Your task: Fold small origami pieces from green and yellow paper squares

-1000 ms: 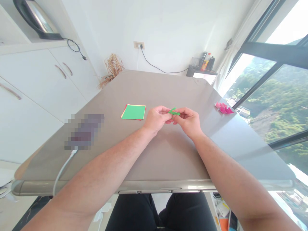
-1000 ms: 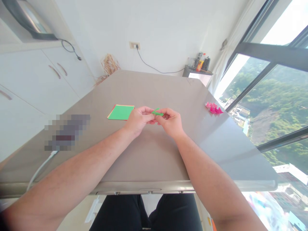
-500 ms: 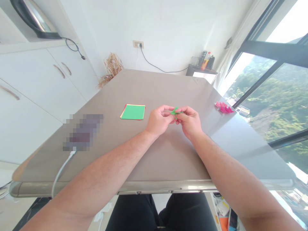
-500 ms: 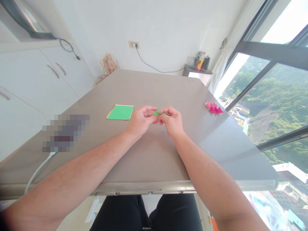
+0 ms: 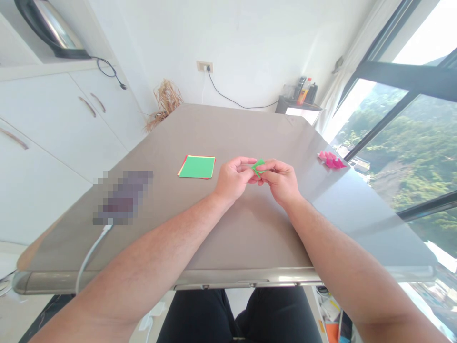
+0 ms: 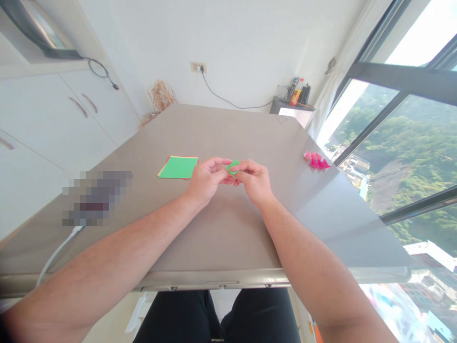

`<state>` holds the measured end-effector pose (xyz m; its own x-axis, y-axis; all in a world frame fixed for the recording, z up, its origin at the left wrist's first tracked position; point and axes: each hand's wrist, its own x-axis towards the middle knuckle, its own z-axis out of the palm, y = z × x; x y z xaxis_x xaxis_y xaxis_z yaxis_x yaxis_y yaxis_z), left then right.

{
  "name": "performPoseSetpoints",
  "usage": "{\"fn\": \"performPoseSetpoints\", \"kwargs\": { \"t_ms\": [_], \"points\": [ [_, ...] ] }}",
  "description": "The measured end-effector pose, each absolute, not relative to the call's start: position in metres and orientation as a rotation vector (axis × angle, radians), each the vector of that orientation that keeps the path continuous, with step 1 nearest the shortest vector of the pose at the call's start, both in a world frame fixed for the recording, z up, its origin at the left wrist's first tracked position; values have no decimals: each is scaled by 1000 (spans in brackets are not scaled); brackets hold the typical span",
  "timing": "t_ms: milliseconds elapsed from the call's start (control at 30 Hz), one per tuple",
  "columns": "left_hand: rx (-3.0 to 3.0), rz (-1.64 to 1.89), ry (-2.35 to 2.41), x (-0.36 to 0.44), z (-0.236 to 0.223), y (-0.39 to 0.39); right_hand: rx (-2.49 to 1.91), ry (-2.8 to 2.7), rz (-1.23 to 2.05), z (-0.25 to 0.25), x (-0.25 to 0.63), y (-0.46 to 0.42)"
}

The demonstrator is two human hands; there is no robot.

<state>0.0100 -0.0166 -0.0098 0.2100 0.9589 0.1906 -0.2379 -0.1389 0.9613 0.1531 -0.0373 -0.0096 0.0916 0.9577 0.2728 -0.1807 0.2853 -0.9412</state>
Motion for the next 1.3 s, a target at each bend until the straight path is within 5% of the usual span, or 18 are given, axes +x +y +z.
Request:
{"fn": "performPoseSetpoints", "kwargs": {
  "t_ms": [1300],
  "points": [
    [1253,1317,793,5,-13,-9,-1041,-1147,1025,-6,153,-39]
  ]
}}
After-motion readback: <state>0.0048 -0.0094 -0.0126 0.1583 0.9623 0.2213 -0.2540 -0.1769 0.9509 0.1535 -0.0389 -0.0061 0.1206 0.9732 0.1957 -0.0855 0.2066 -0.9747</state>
